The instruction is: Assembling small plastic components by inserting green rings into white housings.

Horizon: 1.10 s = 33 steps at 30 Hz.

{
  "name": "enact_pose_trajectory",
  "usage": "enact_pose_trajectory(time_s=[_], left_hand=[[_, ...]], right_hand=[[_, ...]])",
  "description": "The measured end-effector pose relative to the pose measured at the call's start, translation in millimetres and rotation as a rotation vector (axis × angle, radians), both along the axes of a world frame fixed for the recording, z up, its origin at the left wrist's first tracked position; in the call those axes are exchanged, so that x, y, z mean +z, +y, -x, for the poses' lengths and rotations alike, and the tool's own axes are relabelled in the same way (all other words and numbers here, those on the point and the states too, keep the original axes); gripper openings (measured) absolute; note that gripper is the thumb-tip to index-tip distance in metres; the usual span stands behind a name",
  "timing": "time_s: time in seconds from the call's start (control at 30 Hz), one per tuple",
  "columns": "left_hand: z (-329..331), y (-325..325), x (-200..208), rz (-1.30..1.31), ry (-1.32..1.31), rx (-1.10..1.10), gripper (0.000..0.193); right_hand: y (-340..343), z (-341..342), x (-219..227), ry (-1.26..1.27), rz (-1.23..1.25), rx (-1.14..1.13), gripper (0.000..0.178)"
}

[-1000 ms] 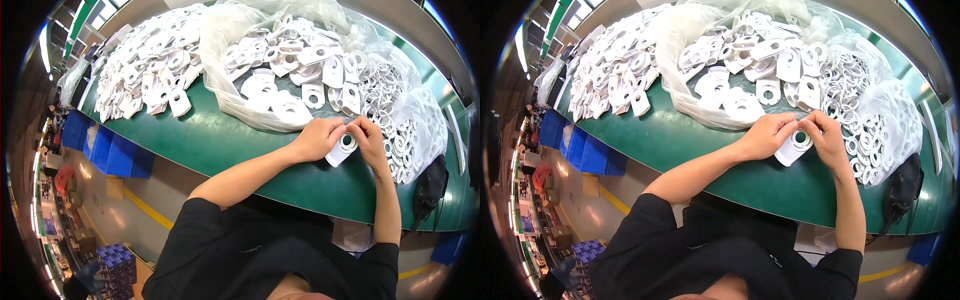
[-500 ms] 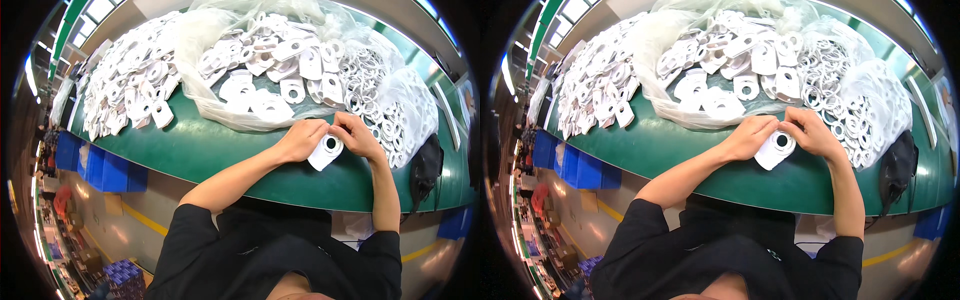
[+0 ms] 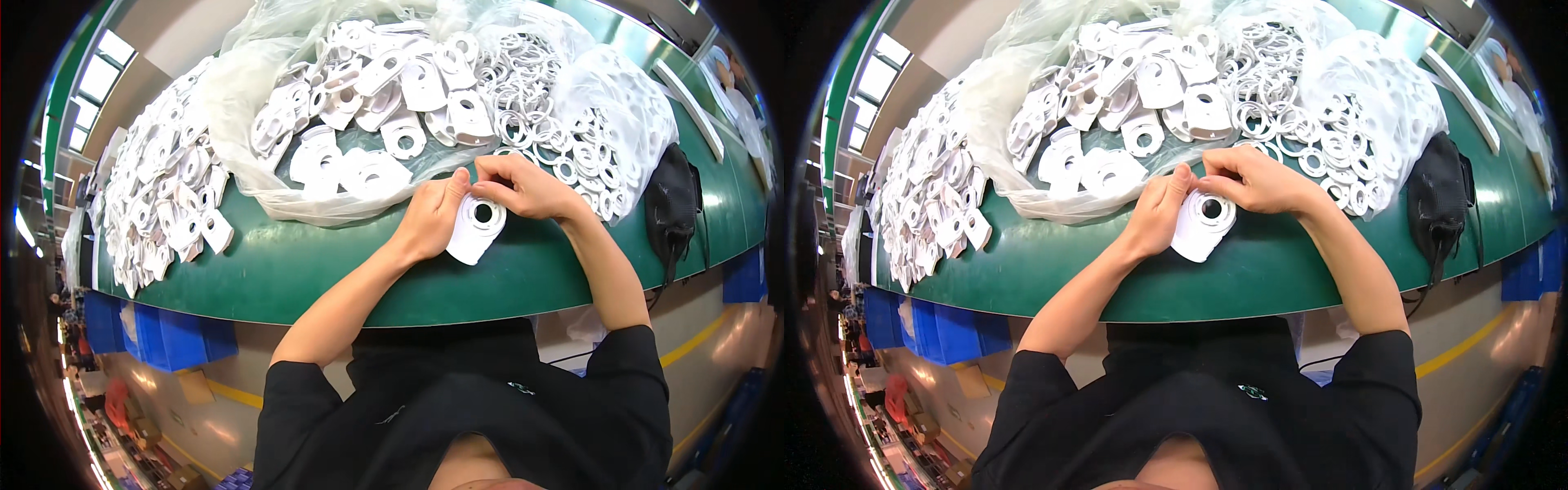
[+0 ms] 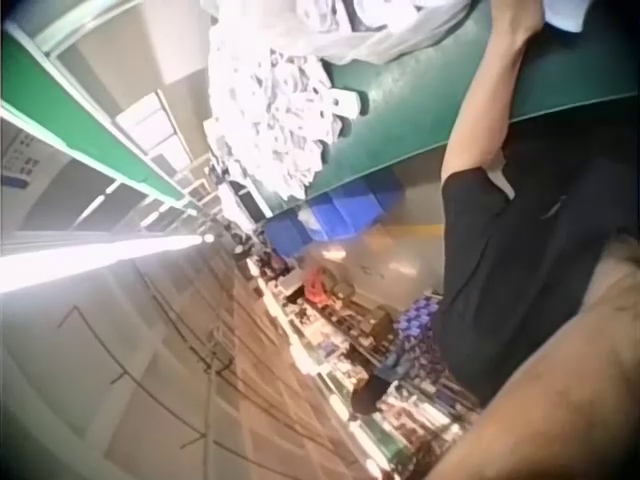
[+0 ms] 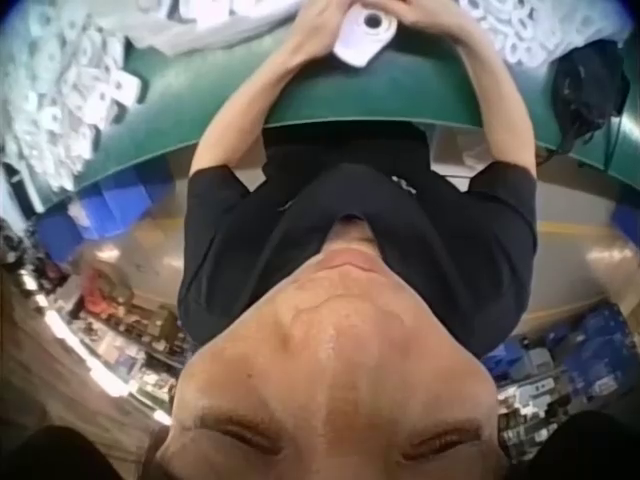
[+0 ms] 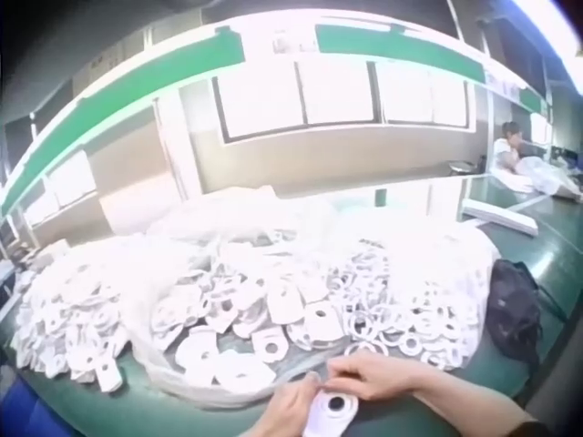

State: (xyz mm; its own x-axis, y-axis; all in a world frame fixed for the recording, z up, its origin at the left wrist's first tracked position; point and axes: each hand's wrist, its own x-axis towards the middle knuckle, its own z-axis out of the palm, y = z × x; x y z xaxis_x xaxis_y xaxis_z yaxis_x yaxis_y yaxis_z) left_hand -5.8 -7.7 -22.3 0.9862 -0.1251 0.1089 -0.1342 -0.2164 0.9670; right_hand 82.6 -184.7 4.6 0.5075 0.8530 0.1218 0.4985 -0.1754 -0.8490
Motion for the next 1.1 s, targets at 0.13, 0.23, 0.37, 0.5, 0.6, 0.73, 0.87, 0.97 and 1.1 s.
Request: enact_pose_trajectory(time_s=[0.13,0.23,0.37,0.5,0.6,0.73,0.87,0.97,1.1], left_hand=[[0.7,0.1,5.3,0.006,-0.002,-0.008,0.052],[-2.6,6.6,15.2,-0.002,0.131,-0.149,0.032],[-0.4,-1.2,17.9,0.17,0.099,-0.124,0.026],[-0.1,-1.2,13.4,-0.131,-0.007,0.015,0.023],[-0.6,2.6,8.5,-0.182,-0.028,-0.015,0.022],[-0.7,1.4,9.4,-0.224,-0.052,-0.009,0.021],[-3.8,0.8,4.9,-0.13,-0.108,0.038,0.025],[-5.7,2.4,7.5,-0.044,-0.109,0.08,0.032],[-5.5,7.4,14.2,0.003,-0.137,0.127,0.041]], right_hand=[[1.8,2.3,7.5,0.056,0.015,0.0,0.026],[-4.5,-1.6,10.9,0.082,-0.016,-0.028,0.025],[-8.7,-8.3,7.9,0.066,-0.034,-0.072,0.023],[-4.1,-5.6,1.7,-0.017,-0.004,-0.071,0.023],[-1.8,-1.0,4.8,-0.023,0.025,-0.05,0.025],[0.1,-0.2,7.3,-0.041,0.051,-0.061,0.025],[1.8,-1.1,-2.4,0.031,-0.077,-0.103,0.024],[0.2,-6.2,2.5,0.254,-0.108,-0.159,0.019],[-8.0,-6.7,18.3,0.357,-0.201,-0.14,0.017]])
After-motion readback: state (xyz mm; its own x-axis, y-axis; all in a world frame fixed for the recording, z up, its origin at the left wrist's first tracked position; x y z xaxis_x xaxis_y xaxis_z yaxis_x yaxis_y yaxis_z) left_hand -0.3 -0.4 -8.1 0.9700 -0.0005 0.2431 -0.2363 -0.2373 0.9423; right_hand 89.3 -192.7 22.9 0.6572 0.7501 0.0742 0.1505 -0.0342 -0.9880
